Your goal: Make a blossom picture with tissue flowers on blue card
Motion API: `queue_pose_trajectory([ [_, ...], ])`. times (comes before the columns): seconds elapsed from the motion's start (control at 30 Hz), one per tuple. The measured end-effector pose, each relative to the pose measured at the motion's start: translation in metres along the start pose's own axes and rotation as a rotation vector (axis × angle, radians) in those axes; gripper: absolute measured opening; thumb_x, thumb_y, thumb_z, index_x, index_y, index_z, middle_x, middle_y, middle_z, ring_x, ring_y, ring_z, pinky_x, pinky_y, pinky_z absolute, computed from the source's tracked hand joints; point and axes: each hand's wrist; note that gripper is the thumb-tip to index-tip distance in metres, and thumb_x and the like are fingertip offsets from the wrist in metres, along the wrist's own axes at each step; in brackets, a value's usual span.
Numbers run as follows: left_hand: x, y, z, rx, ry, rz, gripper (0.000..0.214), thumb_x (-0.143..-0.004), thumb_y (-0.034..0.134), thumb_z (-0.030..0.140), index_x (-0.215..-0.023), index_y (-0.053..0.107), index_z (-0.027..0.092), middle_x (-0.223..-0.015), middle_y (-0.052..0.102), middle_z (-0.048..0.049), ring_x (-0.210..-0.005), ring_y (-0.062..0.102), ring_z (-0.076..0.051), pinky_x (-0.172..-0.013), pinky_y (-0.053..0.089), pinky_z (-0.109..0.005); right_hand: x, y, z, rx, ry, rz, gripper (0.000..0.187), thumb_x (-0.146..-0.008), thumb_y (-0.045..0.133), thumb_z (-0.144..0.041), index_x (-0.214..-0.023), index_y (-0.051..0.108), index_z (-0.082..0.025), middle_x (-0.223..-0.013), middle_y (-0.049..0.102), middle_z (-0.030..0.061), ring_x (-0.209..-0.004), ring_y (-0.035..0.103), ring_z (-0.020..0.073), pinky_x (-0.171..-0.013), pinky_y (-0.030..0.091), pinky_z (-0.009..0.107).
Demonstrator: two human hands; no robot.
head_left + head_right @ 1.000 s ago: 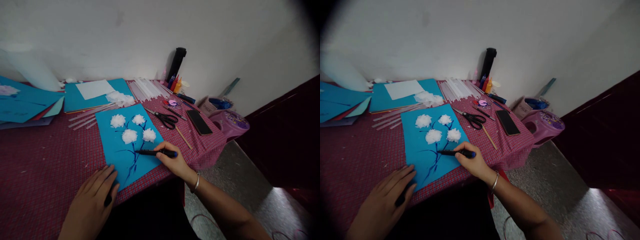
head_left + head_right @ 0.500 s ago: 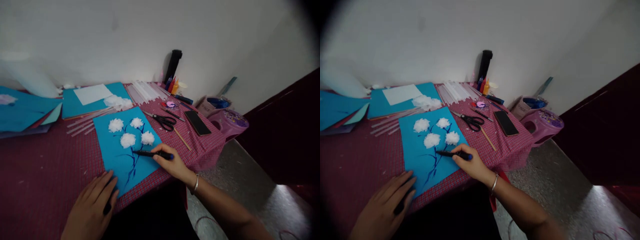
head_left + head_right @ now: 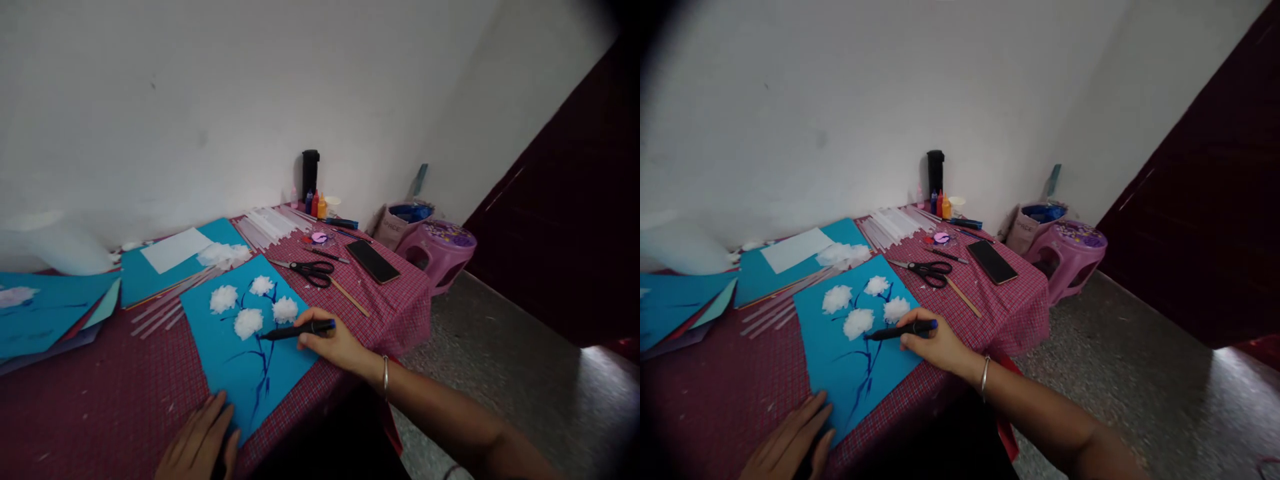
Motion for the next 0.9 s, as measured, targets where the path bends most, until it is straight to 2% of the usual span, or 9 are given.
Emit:
queue_pose_trajectory([
  [0.13,-0.010,-0.007,0.003,-0.060,0.006,-0.008,0.035,-0.096,0.039,0.036,-0.111,0.059,0.012,-0.108,0.071,-0.0136,-0.092,0.070,-0.024,-0.069,0.061,-0.040,-0.007,0.006,0.003,-0.034,-0.003,0.051,0.024,-0.082,0.065,-0.042,-0.089,0.061,-0.019,-0.059,0.056,-0.0043,-0.052,0.054,0.0114,-0.054,0.042,0.024],
  [0.3,-0.016,-0.009,0.006,-0.060,-0.006,0.033,0.036,-0.097,0.035,0.037,-0.106,0.060,0.013,-0.103,0.073,-0.0119,-0.087,0.071,-0.024,-0.066,0.061,-0.039,-0.018,0.009,0.001,-0.018,-0.035,0.108,0.017,-0.078,0.070,-0.033,-0.087,0.065,-0.019,-0.066,0.061,-0.0023,-0.059,0.057,0.0120,-0.056,0.043,0.024],
  [0.43,-0.015,-0.009,0.007,-0.016,-0.038,0.017,0.038,-0.097,0.036,0.041,-0.109,0.060,0.015,-0.109,0.072,-0.0098,-0.093,0.070,-0.022,-0.072,0.060,-0.036,-0.025,0.013,0.001,0.004,0.040,0.173,0.011,-0.076,0.067,-0.029,-0.078,0.061,-0.020,-0.059,0.058,-0.0043,-0.053,0.056,0.0119,-0.053,0.043,0.024],
  [0.57,-0.013,-0.011,0.009,0.011,-0.066,-0.025,0.037,-0.097,0.037,0.042,-0.111,0.060,0.016,-0.114,0.070,-0.0093,-0.098,0.068,-0.022,-0.078,0.058,-0.038,-0.028,0.016,0.004,0.037,0.095,0.222,0.014,-0.078,0.064,-0.032,-0.075,0.059,-0.020,-0.051,0.057,-0.0051,-0.049,0.056,0.0123,-0.055,0.045,0.025],
  [0.9,-0.008,-0.013,0.014,0.095,-0.149,-0.090,0.038,-0.096,0.040,0.043,-0.117,0.058,0.017,-0.123,0.065,-0.0087,-0.108,0.064,-0.024,-0.089,0.052,-0.040,-0.030,0.021,0.002,0.082,0.109,0.246,0.020,-0.078,0.063,-0.039,-0.077,0.056,-0.020,-0.049,0.060,-0.0047,-0.047,0.056,0.0131,-0.054,0.045,0.025],
])
Point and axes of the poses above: each hand's wrist, its own x-axis away from the middle knuckle, its own y-axis out of the palm, z = x × y
